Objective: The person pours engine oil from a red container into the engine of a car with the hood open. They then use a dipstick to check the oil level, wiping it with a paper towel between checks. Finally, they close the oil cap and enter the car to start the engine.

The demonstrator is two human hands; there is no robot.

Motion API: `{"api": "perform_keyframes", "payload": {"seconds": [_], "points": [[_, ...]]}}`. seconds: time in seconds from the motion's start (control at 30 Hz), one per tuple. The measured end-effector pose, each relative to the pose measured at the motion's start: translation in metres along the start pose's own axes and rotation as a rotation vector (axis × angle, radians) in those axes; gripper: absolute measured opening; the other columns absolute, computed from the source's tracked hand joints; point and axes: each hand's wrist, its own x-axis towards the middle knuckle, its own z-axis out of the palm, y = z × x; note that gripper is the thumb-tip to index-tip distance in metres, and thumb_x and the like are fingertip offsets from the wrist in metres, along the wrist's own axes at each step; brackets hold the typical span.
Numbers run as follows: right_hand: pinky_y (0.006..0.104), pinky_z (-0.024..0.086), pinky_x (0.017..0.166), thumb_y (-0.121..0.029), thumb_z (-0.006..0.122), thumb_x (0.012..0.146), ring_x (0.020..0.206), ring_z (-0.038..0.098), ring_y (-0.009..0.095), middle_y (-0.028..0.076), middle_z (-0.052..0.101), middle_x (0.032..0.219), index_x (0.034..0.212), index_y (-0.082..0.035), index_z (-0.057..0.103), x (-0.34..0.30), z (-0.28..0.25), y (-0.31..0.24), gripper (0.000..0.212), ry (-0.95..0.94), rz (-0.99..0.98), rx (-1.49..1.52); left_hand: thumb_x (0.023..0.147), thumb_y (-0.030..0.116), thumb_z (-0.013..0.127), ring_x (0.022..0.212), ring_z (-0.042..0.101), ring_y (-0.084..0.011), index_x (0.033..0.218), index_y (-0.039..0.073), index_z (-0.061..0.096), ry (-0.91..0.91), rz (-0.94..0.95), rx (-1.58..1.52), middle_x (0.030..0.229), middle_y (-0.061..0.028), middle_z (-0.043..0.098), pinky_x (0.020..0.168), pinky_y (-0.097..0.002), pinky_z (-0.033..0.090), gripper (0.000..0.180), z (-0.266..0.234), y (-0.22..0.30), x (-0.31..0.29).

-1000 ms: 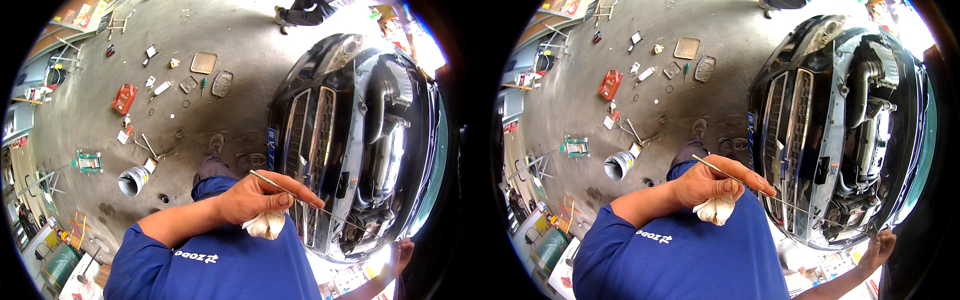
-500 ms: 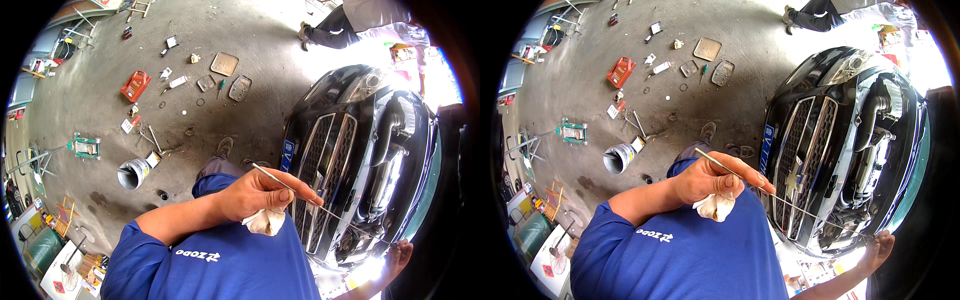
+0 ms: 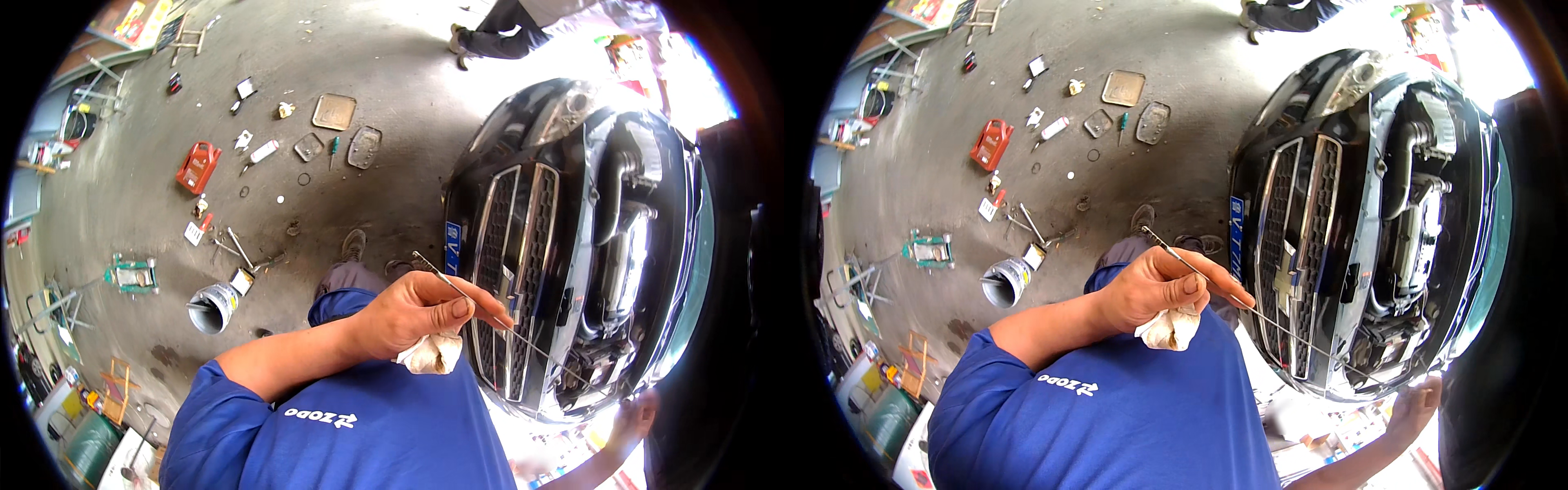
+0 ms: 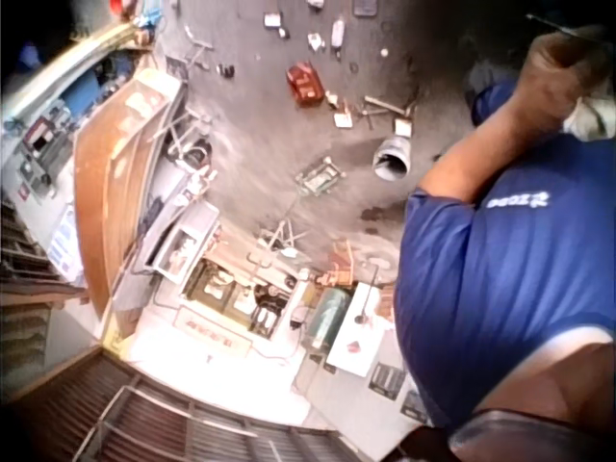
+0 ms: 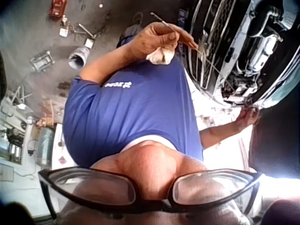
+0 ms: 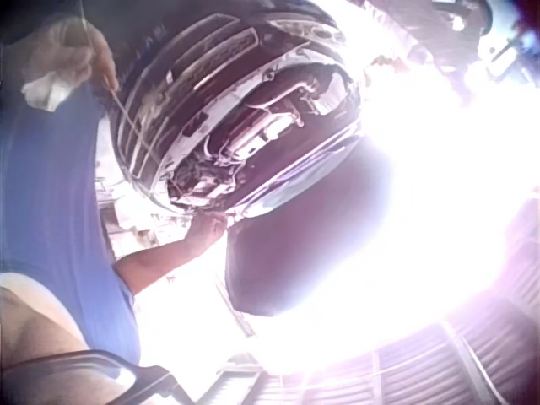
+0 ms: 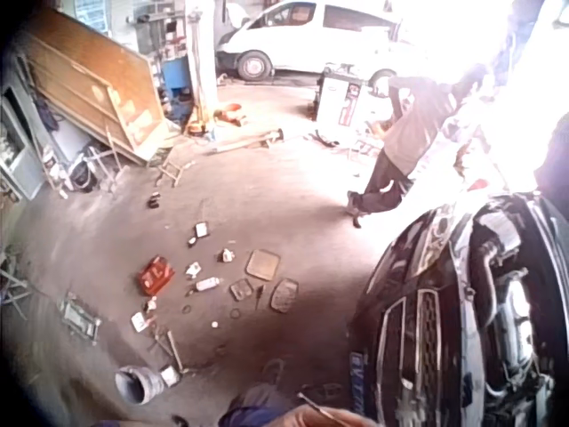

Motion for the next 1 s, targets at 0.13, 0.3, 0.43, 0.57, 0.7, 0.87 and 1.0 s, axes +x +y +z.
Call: {"api": "perform_keyframes", "payload": {"seconds": [0.13,0.3,0.43,0.57,0.7,0.87,1.0], "points": [[0.0212,0.039,0.063,-0.025,0.073,0.105,0.075,0.049,0.005,-0.005,0.048,0.088,0.114,-0.009,0.058,-0.026,-0.031,0.047,0.023,0.168,0.22,0.08,0.111,0.035,0.064,0.077,0.059,-0.0068,0.131,-0.001,0.072,-0.021,-0.106,0.041,0.131,-0.0223,0.075,0.072,-0.0259,0.053,0.041,0.011,-0.036,0.043],[0.0176,0.04,0.052,-0.022,0.072,0.105,0.068,0.063,0.007,0.0,0.062,0.088,0.118,-0.011,0.057,-0.047,-0.068,0.103,0.023,0.283,0.279,0.199,0.113,0.036,0.06,0.08,0.06,-0.0073,0.134,0.001,0.069,0.002,-0.305,0.112,0.129,-0.0193,0.076,0.071,-0.0247,0.053,0.042,0.049,-0.097,0.128],[0.0199,0.039,0.051,-0.021,0.067,0.109,0.063,0.059,0.007,0.02,0.077,0.092,0.124,-0.007,0.056,-0.065,-0.121,0.158,0.023,0.443,0.224,0.484,0.113,0.037,0.059,0.09,0.069,-0.0091,0.135,0.004,0.067,0.055,-0.419,0.119,0.126,-0.0148,0.076,0.072,-0.0243,0.055,0.04,0.101,-0.183,0.233],[0.0215,0.041,0.054,-0.017,0.062,0.109,0.059,0.051,0.01,0.003,0.059,0.073,0.13,-0.002,0.054,-0.059,-0.154,0.178,0.027,0.656,0.153,0.531,0.115,0.034,0.054,0.092,0.071,-0.0105,0.137,0.004,0.063,0.09,-0.655,0.202,0.128,-0.0108,0.075,0.076,-0.0251,0.058,0.038,0.162,-0.287,0.346],[0.0218,0.046,0.055,-0.015,0.064,0.108,0.063,0.056,0.008,0.002,0.061,0.076,0.13,-0.003,0.058,-0.025,-0.171,0.199,0.026,0.927,0.174,0.332,0.116,0.031,0.051,0.09,0.073,-0.0142,0.127,0.007,0.065,0.119,-0.796,0.171,0.12,-0.0107,0.077,0.067,-0.0275,0.059,0.03,0.18,-0.412,0.438],[0.025,0.051,0.06,-0.014,0.061,0.11,0.066,0.062,0.012,0.005,0.065,0.079,0.12,-0.003,0.058,0.065,-0.167,0.224,0.015,0.83,0.187,-0.014,0.115,0.034,0.053,0.076,0.069,-0.014,0.117,0.01,0.067,0.167,-0.839,0.272,0.109,-0.0084,0.076,0.053,-0.0279,0.053,0.028,0.126,-0.528,0.526],[0.026,0.052,0.062,-0.009,0.058,0.111,0.069,0.062,0.011,0.005,0.067,0.081,0.121,-0.004,0.058,0.117,-0.167,0.265,0.011,0.784,0.241,0.102,0.114,0.036,0.055,0.072,0.067,-0.0126,0.114,0.011,0.068,0.156,-0.877,0.282,0.105,-0.0057,0.074,0.05,-0.0268,0.053,0.028,0.076,-0.573,0.574]]}}
